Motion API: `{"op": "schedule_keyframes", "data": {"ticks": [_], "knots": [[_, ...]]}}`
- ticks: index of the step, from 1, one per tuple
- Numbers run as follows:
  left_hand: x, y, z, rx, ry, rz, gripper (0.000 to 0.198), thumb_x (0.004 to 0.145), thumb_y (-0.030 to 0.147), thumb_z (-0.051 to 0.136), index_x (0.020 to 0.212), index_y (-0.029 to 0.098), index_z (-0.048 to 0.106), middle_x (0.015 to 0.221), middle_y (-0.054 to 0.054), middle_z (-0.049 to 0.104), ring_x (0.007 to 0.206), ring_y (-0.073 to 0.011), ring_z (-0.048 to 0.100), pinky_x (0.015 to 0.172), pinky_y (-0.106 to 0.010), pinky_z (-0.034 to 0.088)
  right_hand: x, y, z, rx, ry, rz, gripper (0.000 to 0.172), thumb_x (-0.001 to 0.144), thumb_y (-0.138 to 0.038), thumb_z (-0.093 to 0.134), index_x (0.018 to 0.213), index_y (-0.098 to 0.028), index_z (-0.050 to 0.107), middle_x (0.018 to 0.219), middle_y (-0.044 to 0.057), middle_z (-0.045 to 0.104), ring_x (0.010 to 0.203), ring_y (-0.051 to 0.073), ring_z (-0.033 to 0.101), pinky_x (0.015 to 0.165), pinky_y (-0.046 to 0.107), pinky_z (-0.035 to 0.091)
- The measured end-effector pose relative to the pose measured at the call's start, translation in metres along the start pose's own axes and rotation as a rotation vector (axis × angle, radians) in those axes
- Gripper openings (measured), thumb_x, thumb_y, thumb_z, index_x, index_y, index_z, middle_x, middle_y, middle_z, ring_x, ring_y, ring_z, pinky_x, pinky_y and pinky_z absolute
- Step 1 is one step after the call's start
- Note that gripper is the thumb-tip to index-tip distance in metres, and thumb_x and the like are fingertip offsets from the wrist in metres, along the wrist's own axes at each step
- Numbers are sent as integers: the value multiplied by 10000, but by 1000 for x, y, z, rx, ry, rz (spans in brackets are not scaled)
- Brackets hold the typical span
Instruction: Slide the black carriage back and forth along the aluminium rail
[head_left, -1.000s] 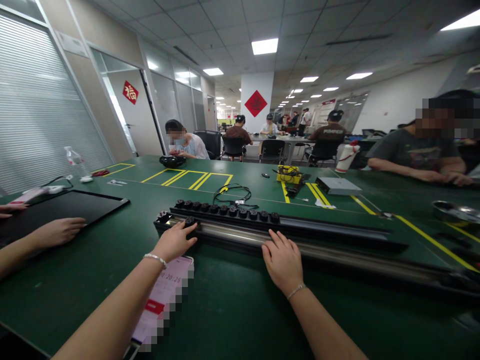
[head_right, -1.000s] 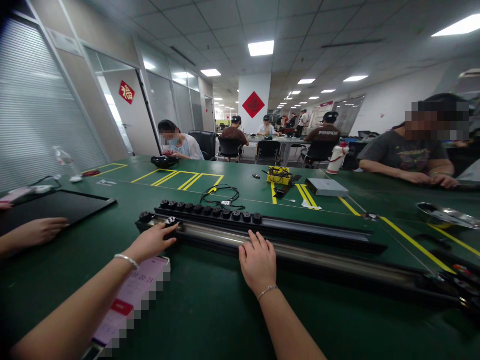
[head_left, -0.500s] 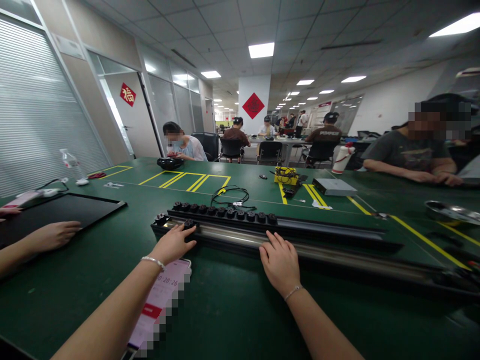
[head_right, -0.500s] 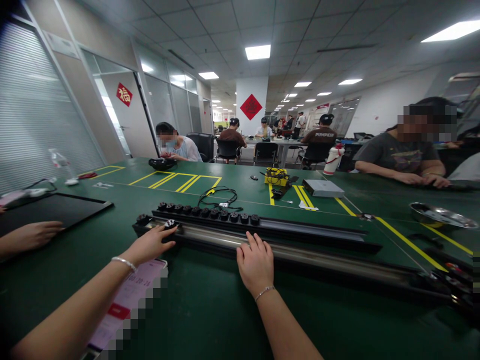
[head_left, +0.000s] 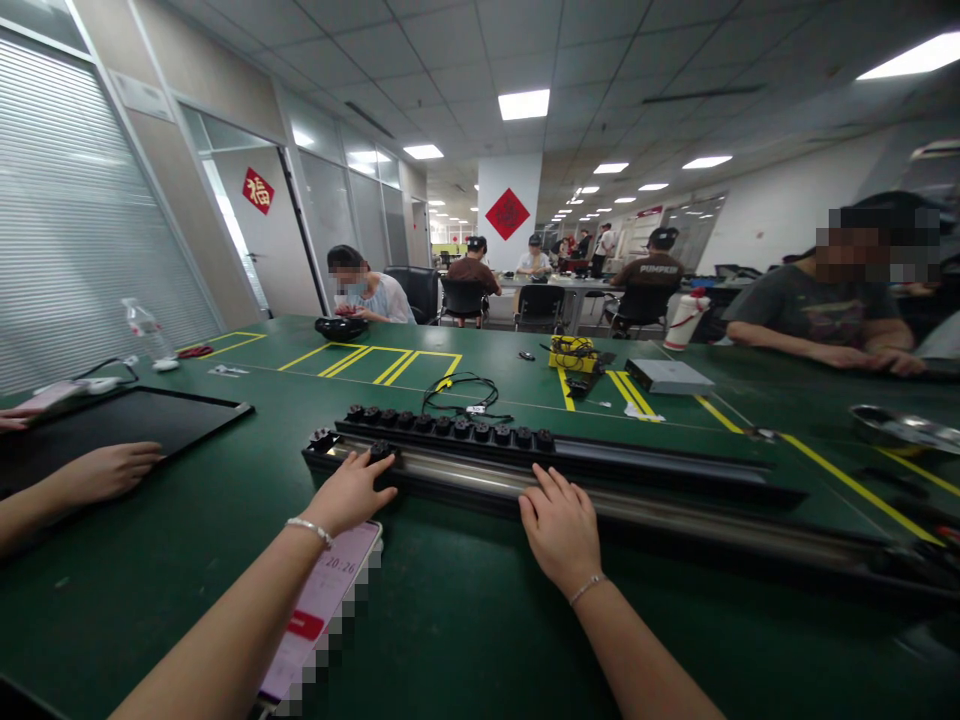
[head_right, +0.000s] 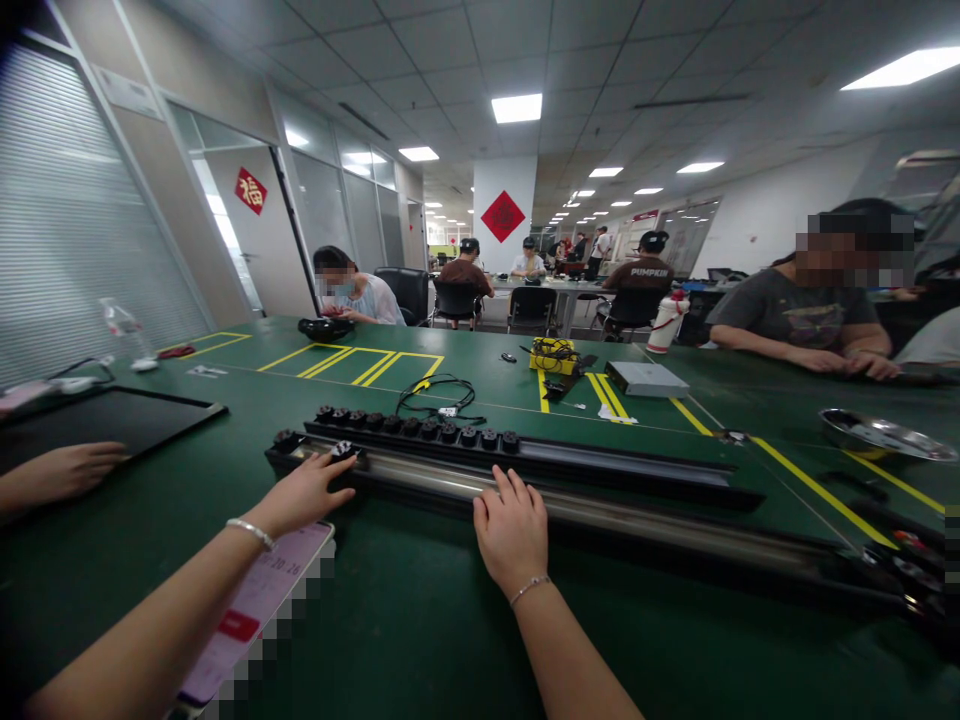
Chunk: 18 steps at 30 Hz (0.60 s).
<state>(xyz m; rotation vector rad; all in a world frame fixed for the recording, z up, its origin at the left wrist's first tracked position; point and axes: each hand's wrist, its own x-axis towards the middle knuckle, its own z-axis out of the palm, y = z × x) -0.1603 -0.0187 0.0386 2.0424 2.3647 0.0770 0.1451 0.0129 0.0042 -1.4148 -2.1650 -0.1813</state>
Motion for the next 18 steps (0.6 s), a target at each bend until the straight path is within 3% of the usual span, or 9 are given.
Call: {"op": "schedule_keyframes", "data": {"ticks": [11, 18], "knots": [[-4, 8, -7, 34, -52, -23, 649, 752, 479, 483, 1333, 212, 374, 1374, -146, 404, 1311, -282, 267, 1024, -396, 289, 0, -1, -3, -6, -13, 0, 348, 892, -332, 317, 829, -245, 648, 1287, 30, 510, 1204, 219, 411, 960, 405, 281], [-5, 8, -6, 28, -26, 24, 643, 741, 464, 503, 1322, 211, 394, 1359, -126, 431, 1301, -272, 295, 1039, -392, 273, 1, -1, -2, -20, -20, 7, 351, 894, -330, 311, 833, -253, 648, 1287, 23, 510, 1210, 209, 405, 963, 392, 275]]}}
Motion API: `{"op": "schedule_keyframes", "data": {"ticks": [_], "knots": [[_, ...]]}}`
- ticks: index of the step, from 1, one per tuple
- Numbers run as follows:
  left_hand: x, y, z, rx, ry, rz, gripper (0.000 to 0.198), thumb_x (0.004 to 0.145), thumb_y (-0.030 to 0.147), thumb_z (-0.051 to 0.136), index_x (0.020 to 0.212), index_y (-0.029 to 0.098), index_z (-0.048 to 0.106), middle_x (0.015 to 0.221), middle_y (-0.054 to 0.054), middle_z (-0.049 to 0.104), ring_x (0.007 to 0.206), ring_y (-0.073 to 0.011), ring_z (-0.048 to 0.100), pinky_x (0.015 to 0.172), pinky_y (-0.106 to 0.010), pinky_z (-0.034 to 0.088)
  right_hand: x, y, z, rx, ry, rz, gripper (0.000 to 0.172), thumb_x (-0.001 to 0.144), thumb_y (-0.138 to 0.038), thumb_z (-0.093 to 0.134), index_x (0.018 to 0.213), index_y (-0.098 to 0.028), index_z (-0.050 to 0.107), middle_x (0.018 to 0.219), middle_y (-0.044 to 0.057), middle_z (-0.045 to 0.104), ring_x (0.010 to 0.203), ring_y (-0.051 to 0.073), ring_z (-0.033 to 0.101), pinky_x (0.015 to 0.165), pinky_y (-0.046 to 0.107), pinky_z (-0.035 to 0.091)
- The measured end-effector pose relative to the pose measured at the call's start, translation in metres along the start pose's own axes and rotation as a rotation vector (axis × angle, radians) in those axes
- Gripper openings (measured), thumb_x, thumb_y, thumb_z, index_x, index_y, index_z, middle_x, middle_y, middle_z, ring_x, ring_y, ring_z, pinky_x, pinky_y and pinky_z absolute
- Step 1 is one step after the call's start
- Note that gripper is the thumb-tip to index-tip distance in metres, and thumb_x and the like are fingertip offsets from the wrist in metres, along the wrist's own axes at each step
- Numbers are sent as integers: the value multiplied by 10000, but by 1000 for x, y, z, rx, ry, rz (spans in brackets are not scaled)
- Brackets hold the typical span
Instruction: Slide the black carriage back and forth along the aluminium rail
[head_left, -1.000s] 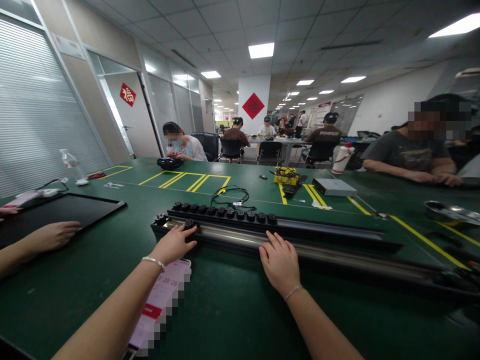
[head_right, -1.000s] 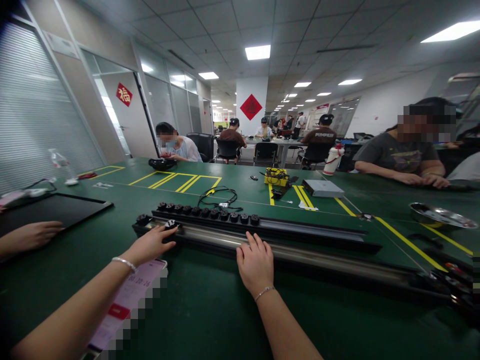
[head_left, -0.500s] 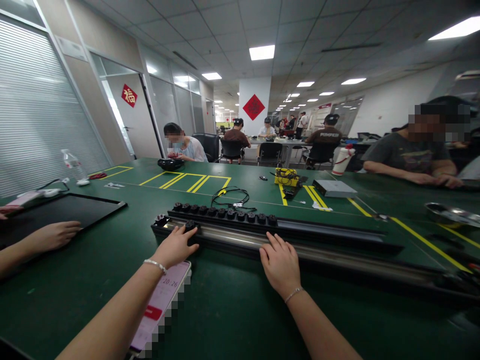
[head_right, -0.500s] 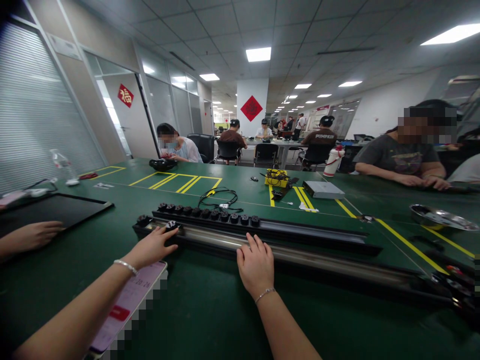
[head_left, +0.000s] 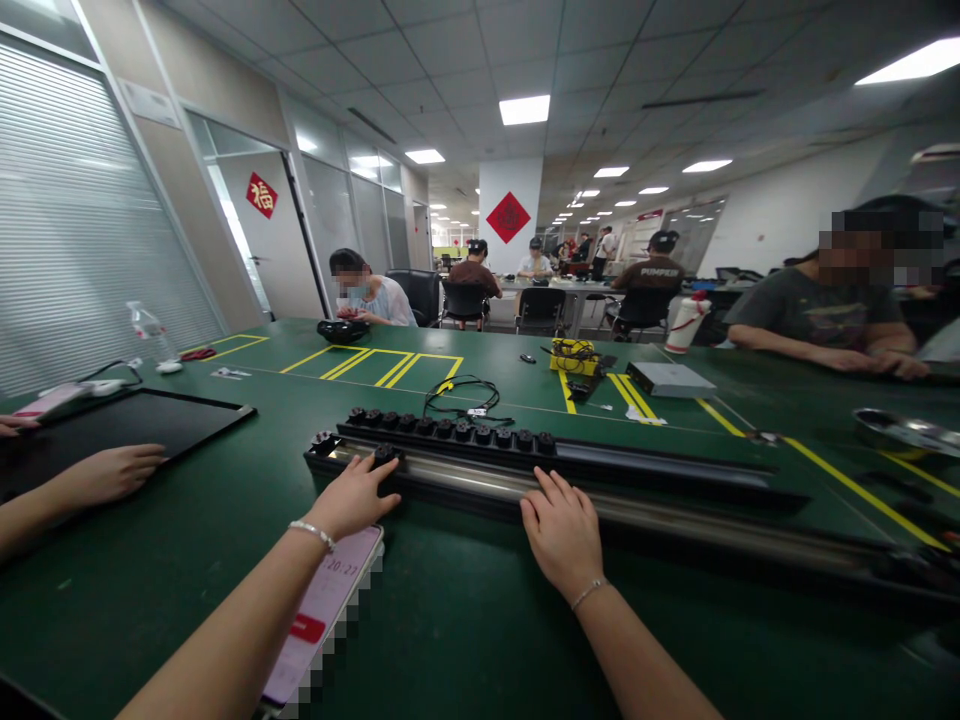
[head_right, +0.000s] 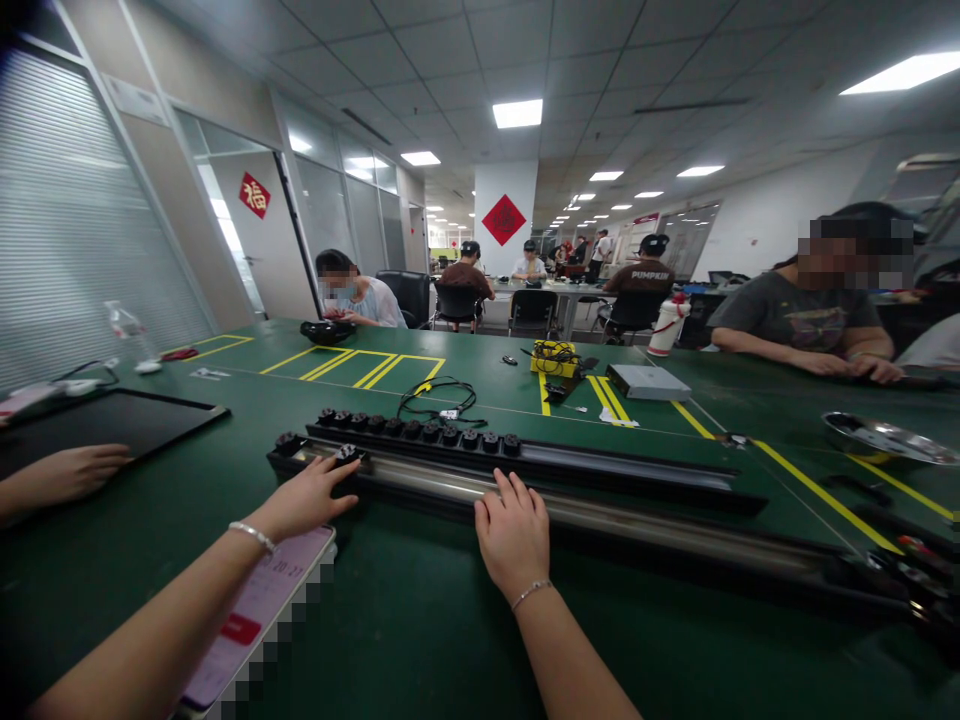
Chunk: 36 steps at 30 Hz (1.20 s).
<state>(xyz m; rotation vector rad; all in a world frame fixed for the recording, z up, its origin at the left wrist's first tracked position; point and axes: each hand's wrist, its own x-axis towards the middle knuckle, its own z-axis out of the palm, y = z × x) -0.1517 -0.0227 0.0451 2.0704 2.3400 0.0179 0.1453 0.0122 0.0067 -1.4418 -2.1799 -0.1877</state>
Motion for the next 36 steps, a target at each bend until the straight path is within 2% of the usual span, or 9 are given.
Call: {"op": "schedule_keyframes", "data": {"ticks": [6, 16, 29, 36], "knots": [[-1, 3, -2, 10, -40, 18, 645, 761, 480, 460, 1336, 201, 370, 1372, -152, 404, 1305, -291, 280, 1048, -408, 246, -1, 0, 2, 7, 9, -1, 350, 892, -329, 321, 828, -246, 654, 1281, 26, 515, 1201, 216, 411, 962, 393, 270], [2, 0, 1, 4, -76, -4, 688, 741, 530, 456, 1353, 241, 331, 1414, -118, 348, 1306, -330, 257, 1042, -439, 241, 0, 0, 1, 17, 10, -3, 351, 895, -329, 315, 821, -244, 647, 1285, 28, 512, 1209, 213, 401, 967, 395, 264], [2, 0, 1, -20, -84, -6, 706, 725, 553, 460, 1350, 247, 340, 1422, -116, 333, 1309, -353, 234, 1042, -464, 236, -1, 0, 1, 19, 2, 7, 358, 895, -336, 308, 827, -248, 648, 1293, 20, 505, 1210, 209, 403, 975, 388, 260], [1, 0, 3, -46, -70, -2, 711, 711, 554, 472, 1346, 261, 345, 1427, -97, 329, 1320, -337, 215, 1047, -470, 234, -1, 1, 3, 14, 7, 0, 359, 893, -341, 310, 842, -250, 654, 1295, 27, 502, 1210, 213, 401, 971, 397, 263]]}}
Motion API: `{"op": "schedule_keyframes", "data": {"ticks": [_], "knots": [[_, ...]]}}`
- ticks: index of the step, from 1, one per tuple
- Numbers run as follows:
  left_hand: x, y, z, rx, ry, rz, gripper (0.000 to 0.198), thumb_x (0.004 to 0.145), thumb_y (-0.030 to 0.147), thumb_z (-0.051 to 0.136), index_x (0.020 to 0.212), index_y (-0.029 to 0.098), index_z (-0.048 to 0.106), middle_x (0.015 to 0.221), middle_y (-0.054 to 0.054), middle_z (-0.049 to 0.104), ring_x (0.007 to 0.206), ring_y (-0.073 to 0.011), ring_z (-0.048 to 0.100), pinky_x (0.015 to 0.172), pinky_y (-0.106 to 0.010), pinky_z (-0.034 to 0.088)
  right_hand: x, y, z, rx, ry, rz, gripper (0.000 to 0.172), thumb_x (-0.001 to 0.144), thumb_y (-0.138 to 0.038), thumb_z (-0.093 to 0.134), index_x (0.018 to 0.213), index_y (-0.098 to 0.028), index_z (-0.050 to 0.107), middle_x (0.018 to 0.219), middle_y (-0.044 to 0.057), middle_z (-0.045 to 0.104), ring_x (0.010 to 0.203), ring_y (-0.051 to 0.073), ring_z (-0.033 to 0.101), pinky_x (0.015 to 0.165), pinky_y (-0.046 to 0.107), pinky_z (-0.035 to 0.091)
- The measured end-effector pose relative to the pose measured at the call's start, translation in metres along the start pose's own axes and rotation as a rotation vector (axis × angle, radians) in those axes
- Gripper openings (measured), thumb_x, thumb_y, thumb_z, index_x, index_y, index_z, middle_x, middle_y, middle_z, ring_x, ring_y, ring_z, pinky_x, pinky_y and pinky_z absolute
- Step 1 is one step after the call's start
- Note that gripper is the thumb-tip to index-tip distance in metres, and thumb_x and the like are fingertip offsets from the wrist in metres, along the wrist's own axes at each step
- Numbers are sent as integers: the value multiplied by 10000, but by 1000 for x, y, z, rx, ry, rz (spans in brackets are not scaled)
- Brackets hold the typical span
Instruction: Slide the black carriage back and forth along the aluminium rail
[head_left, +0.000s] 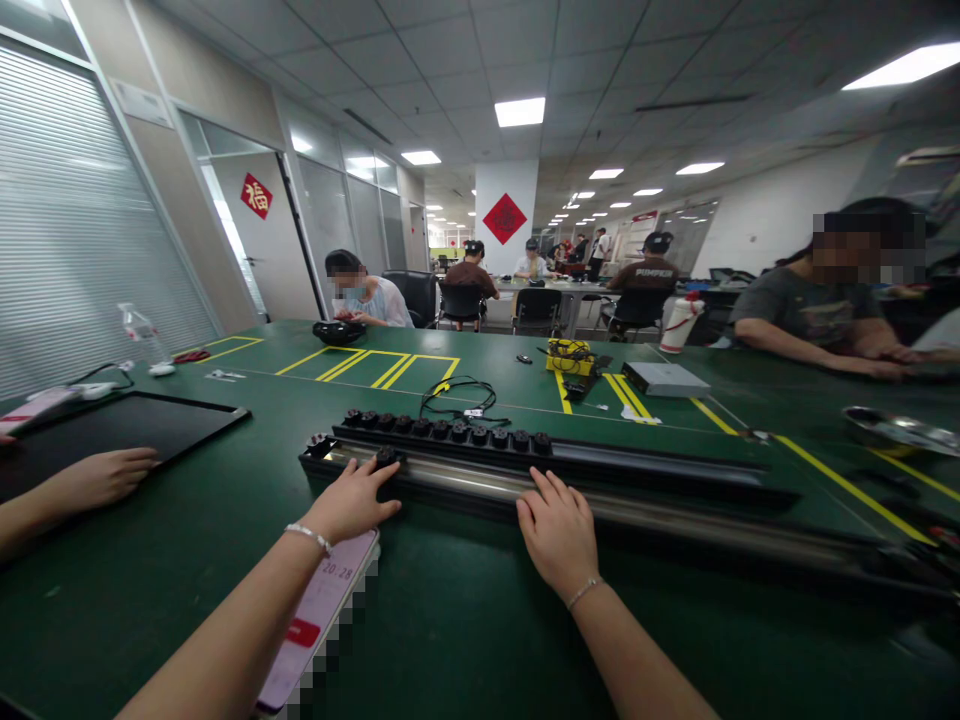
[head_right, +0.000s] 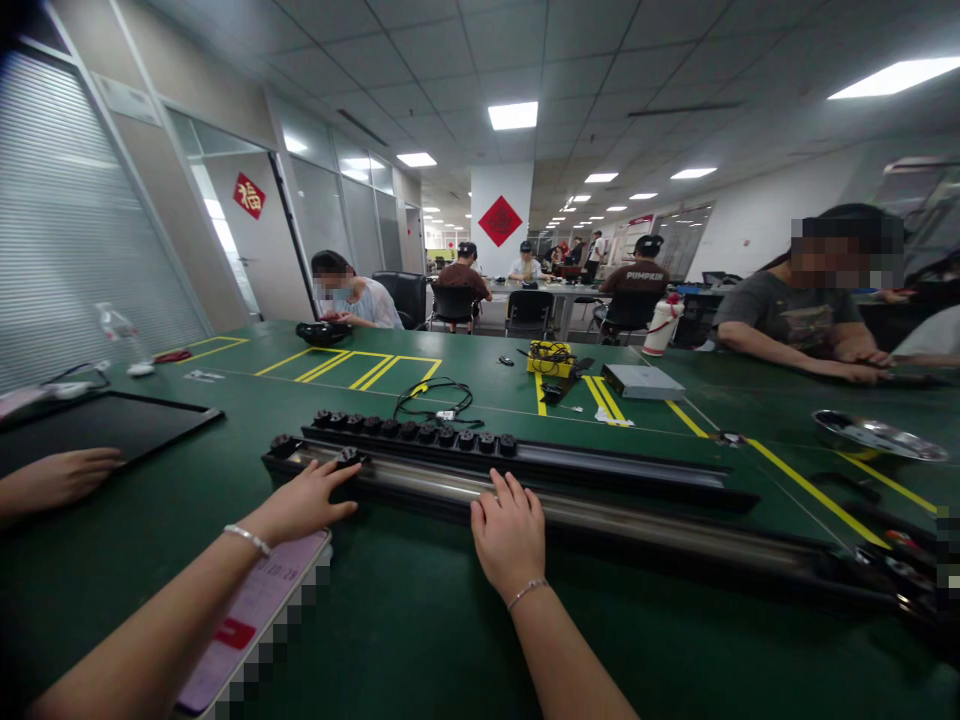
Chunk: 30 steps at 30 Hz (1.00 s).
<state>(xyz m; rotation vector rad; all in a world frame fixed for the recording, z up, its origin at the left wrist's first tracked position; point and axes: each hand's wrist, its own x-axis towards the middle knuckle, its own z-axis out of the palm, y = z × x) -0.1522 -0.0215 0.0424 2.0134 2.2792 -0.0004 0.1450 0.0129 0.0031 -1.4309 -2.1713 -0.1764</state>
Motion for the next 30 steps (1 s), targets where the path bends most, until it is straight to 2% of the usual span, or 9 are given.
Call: {"op": "schedule_keyframes", "data": {"ticks": [3, 9, 18, 24, 30], "knots": [[0, -1, 1, 7, -13, -5, 754, 692, 587, 477, 1357, 269, 318, 1441, -105, 298, 1313, -360, 217, 1041, -470, 240, 0, -1, 0, -6, -4, 3, 364, 895, -340, 303, 842, -250, 651, 1295, 25, 502, 1210, 214, 401, 973, 399, 262], [-5, 5, 2, 22, -4, 4, 813, 675, 574, 504, 1375, 229, 277, 1454, -141, 251, 1321, -316, 229, 1027, -432, 276, 1, -2, -3, -6, -9, 5, 363, 889, -337, 311, 831, -245, 656, 1285, 30, 511, 1208, 218, 403, 968, 396, 266], [-8, 8, 2, -24, -19, 8, 866, 652, 552, 543, 1386, 205, 242, 1467, -155, 206, 1338, -307, 169, 1047, -402, 255, 0, -1, -2, 0, 7, 0, 354, 887, -333, 316, 834, -242, 655, 1287, 33, 509, 1206, 220, 402, 972, 402, 262], [-6, 4, 6, -53, -13, 18, 863, 652, 545, 553, 1385, 208, 247, 1477, -135, 186, 1342, -304, 147, 1057, -403, 246, 1, -2, -5, 3, 3, 0, 351, 884, -327, 322, 837, -244, 661, 1279, 37, 516, 1203, 219, 407, 965, 399, 271], [-6, 5, 8, -19, -22, 67, 779, 706, 489, 530, 1385, 237, 242, 1474, -128, 199, 1345, -313, 121, 1063, -429, 221, 1, -3, -4, -17, -1, 5, 342, 886, -327, 325, 838, -247, 654, 1285, 27, 511, 1206, 211, 402, 968, 391, 264]]}}
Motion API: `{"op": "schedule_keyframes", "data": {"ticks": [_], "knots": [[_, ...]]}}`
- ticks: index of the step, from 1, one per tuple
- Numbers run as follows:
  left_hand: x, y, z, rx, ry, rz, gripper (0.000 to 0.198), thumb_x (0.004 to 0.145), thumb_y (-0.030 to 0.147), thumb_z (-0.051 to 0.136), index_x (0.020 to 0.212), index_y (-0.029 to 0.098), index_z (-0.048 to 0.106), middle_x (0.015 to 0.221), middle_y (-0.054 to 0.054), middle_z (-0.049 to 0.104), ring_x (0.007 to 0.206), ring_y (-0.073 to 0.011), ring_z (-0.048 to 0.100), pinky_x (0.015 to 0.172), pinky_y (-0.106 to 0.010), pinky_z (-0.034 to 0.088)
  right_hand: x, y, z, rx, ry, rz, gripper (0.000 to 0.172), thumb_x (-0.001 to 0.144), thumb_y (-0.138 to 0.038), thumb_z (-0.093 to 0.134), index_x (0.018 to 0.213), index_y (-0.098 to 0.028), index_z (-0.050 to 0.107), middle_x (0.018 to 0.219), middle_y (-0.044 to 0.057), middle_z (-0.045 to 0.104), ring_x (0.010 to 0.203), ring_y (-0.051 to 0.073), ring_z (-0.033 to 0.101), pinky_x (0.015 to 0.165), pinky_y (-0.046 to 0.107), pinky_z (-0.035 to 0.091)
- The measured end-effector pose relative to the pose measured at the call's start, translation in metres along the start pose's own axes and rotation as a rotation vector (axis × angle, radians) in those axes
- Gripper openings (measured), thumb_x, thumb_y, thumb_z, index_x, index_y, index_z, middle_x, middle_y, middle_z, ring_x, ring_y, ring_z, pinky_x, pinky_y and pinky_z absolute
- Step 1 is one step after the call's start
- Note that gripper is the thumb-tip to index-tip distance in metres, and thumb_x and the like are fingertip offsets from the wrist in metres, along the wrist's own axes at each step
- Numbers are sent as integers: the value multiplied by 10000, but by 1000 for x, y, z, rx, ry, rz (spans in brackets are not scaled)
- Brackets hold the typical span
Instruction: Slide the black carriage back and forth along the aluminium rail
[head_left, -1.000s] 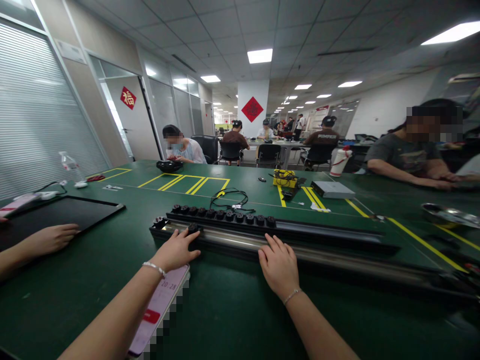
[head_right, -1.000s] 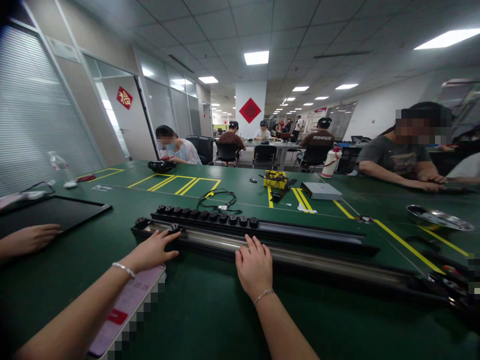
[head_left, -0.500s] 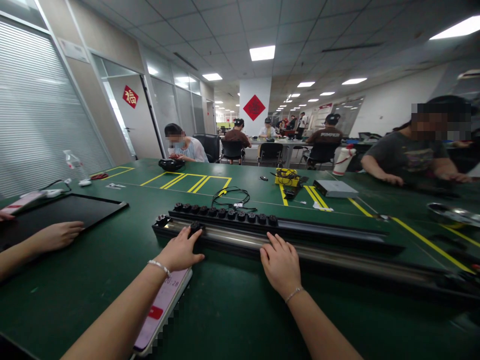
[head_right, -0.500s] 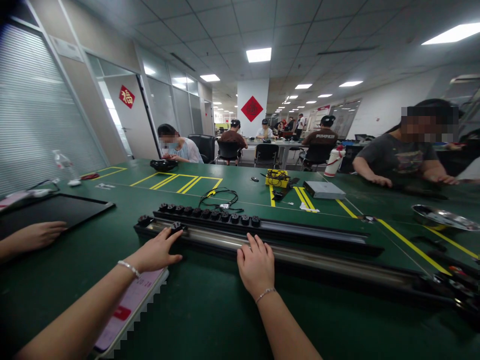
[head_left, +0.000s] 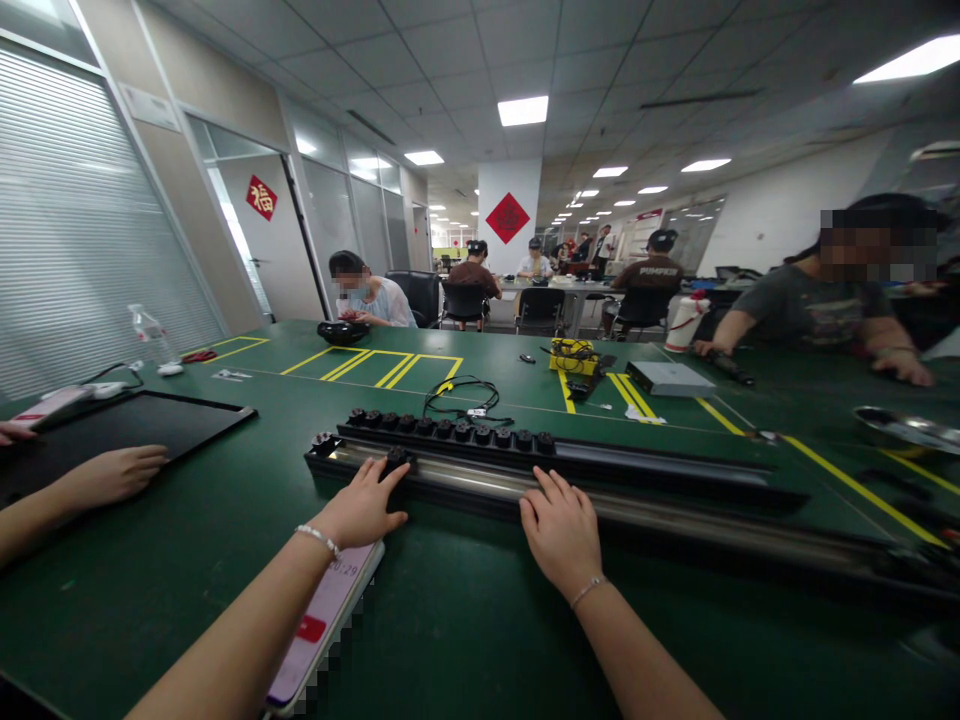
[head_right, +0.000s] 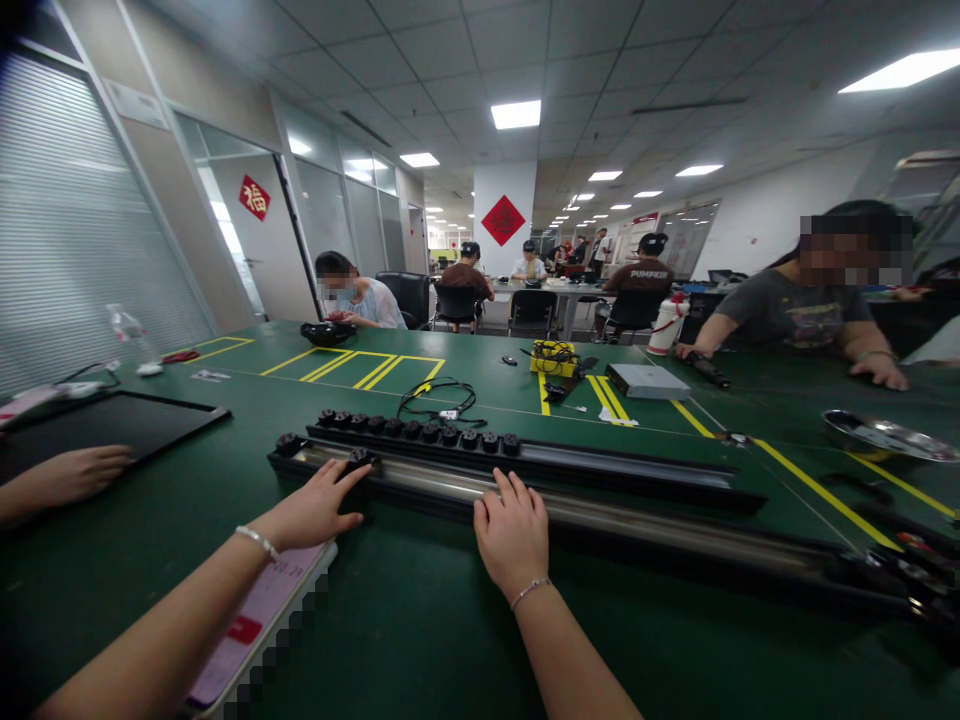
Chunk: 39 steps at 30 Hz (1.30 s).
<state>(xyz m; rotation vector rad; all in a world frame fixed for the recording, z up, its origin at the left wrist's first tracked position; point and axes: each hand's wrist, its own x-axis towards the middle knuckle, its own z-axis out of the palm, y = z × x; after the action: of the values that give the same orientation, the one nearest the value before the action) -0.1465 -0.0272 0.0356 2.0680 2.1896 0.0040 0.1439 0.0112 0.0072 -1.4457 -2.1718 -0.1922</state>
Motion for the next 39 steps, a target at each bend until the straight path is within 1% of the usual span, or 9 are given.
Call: {"op": "schedule_keyframes", "data": {"ticks": [7, 11, 17, 23, 30, 35, 39], "knots": [[2, 2, 0, 25, -16, 11, 784, 709, 522, 515, 1386, 236, 241, 1463, -141, 225, 1337, -337, 134, 1065, -445, 207, 0, 1, 2, 11, 0, 4, 348, 888, -333, 321, 833, -249, 654, 1288, 25, 509, 1209, 213, 399, 973, 398, 257], [2, 1, 0, 26, -19, 20, 798, 703, 529, 520, 1389, 245, 228, 1468, -126, 222, 1339, -337, 129, 1067, -454, 199, 0, 1, 0, 18, 1, -2, 353, 885, -335, 322, 833, -242, 659, 1286, 40, 509, 1207, 221, 402, 969, 404, 264], [0, 7, -4, 14, -39, 7, 793, 705, 518, 516, 1390, 239, 229, 1469, -136, 210, 1336, -362, 107, 1061, -489, 184, 0, 0, 0, 11, -9, 5, 357, 889, -335, 313, 845, -249, 657, 1285, 29, 511, 1213, 213, 398, 973, 398, 263], [-1, 9, -5, 25, -31, 47, 789, 705, 515, 507, 1389, 232, 235, 1460, -135, 238, 1341, -341, 110, 1072, -483, 157, 0, 0, 0, 1, -10, 6, 349, 889, -335, 316, 848, -255, 653, 1294, 22, 503, 1214, 212, 397, 973, 396, 259], [-3, 13, -6, -3, -34, 35, 796, 691, 498, 523, 1388, 238, 238, 1461, -118, 243, 1346, -326, 101, 1070, -499, 158, 0, 0, -1, -4, -26, 7, 344, 886, -335, 323, 828, -253, 652, 1289, 19, 508, 1206, 210, 405, 962, 386, 270], [-2, 11, -5, 1, -29, 26, 796, 689, 499, 530, 1384, 232, 248, 1467, -125, 224, 1342, -343, 98, 1069, -494, 162, 0, 0, 0, 11, -11, -2, 350, 885, -335, 323, 835, -249, 658, 1283, 30, 513, 1203, 213, 408, 961, 394, 273], [-2, 12, -4, -15, -25, 1, 787, 687, 497, 539, 1379, 252, 254, 1469, -123, 218, 1339, -346, 125, 1051, -491, 213, 0, 1, 1, 12, -7, -3, 348, 885, -333, 322, 840, -250, 656, 1279, 32, 516, 1203, 215, 408, 964, 399, 273]]}}
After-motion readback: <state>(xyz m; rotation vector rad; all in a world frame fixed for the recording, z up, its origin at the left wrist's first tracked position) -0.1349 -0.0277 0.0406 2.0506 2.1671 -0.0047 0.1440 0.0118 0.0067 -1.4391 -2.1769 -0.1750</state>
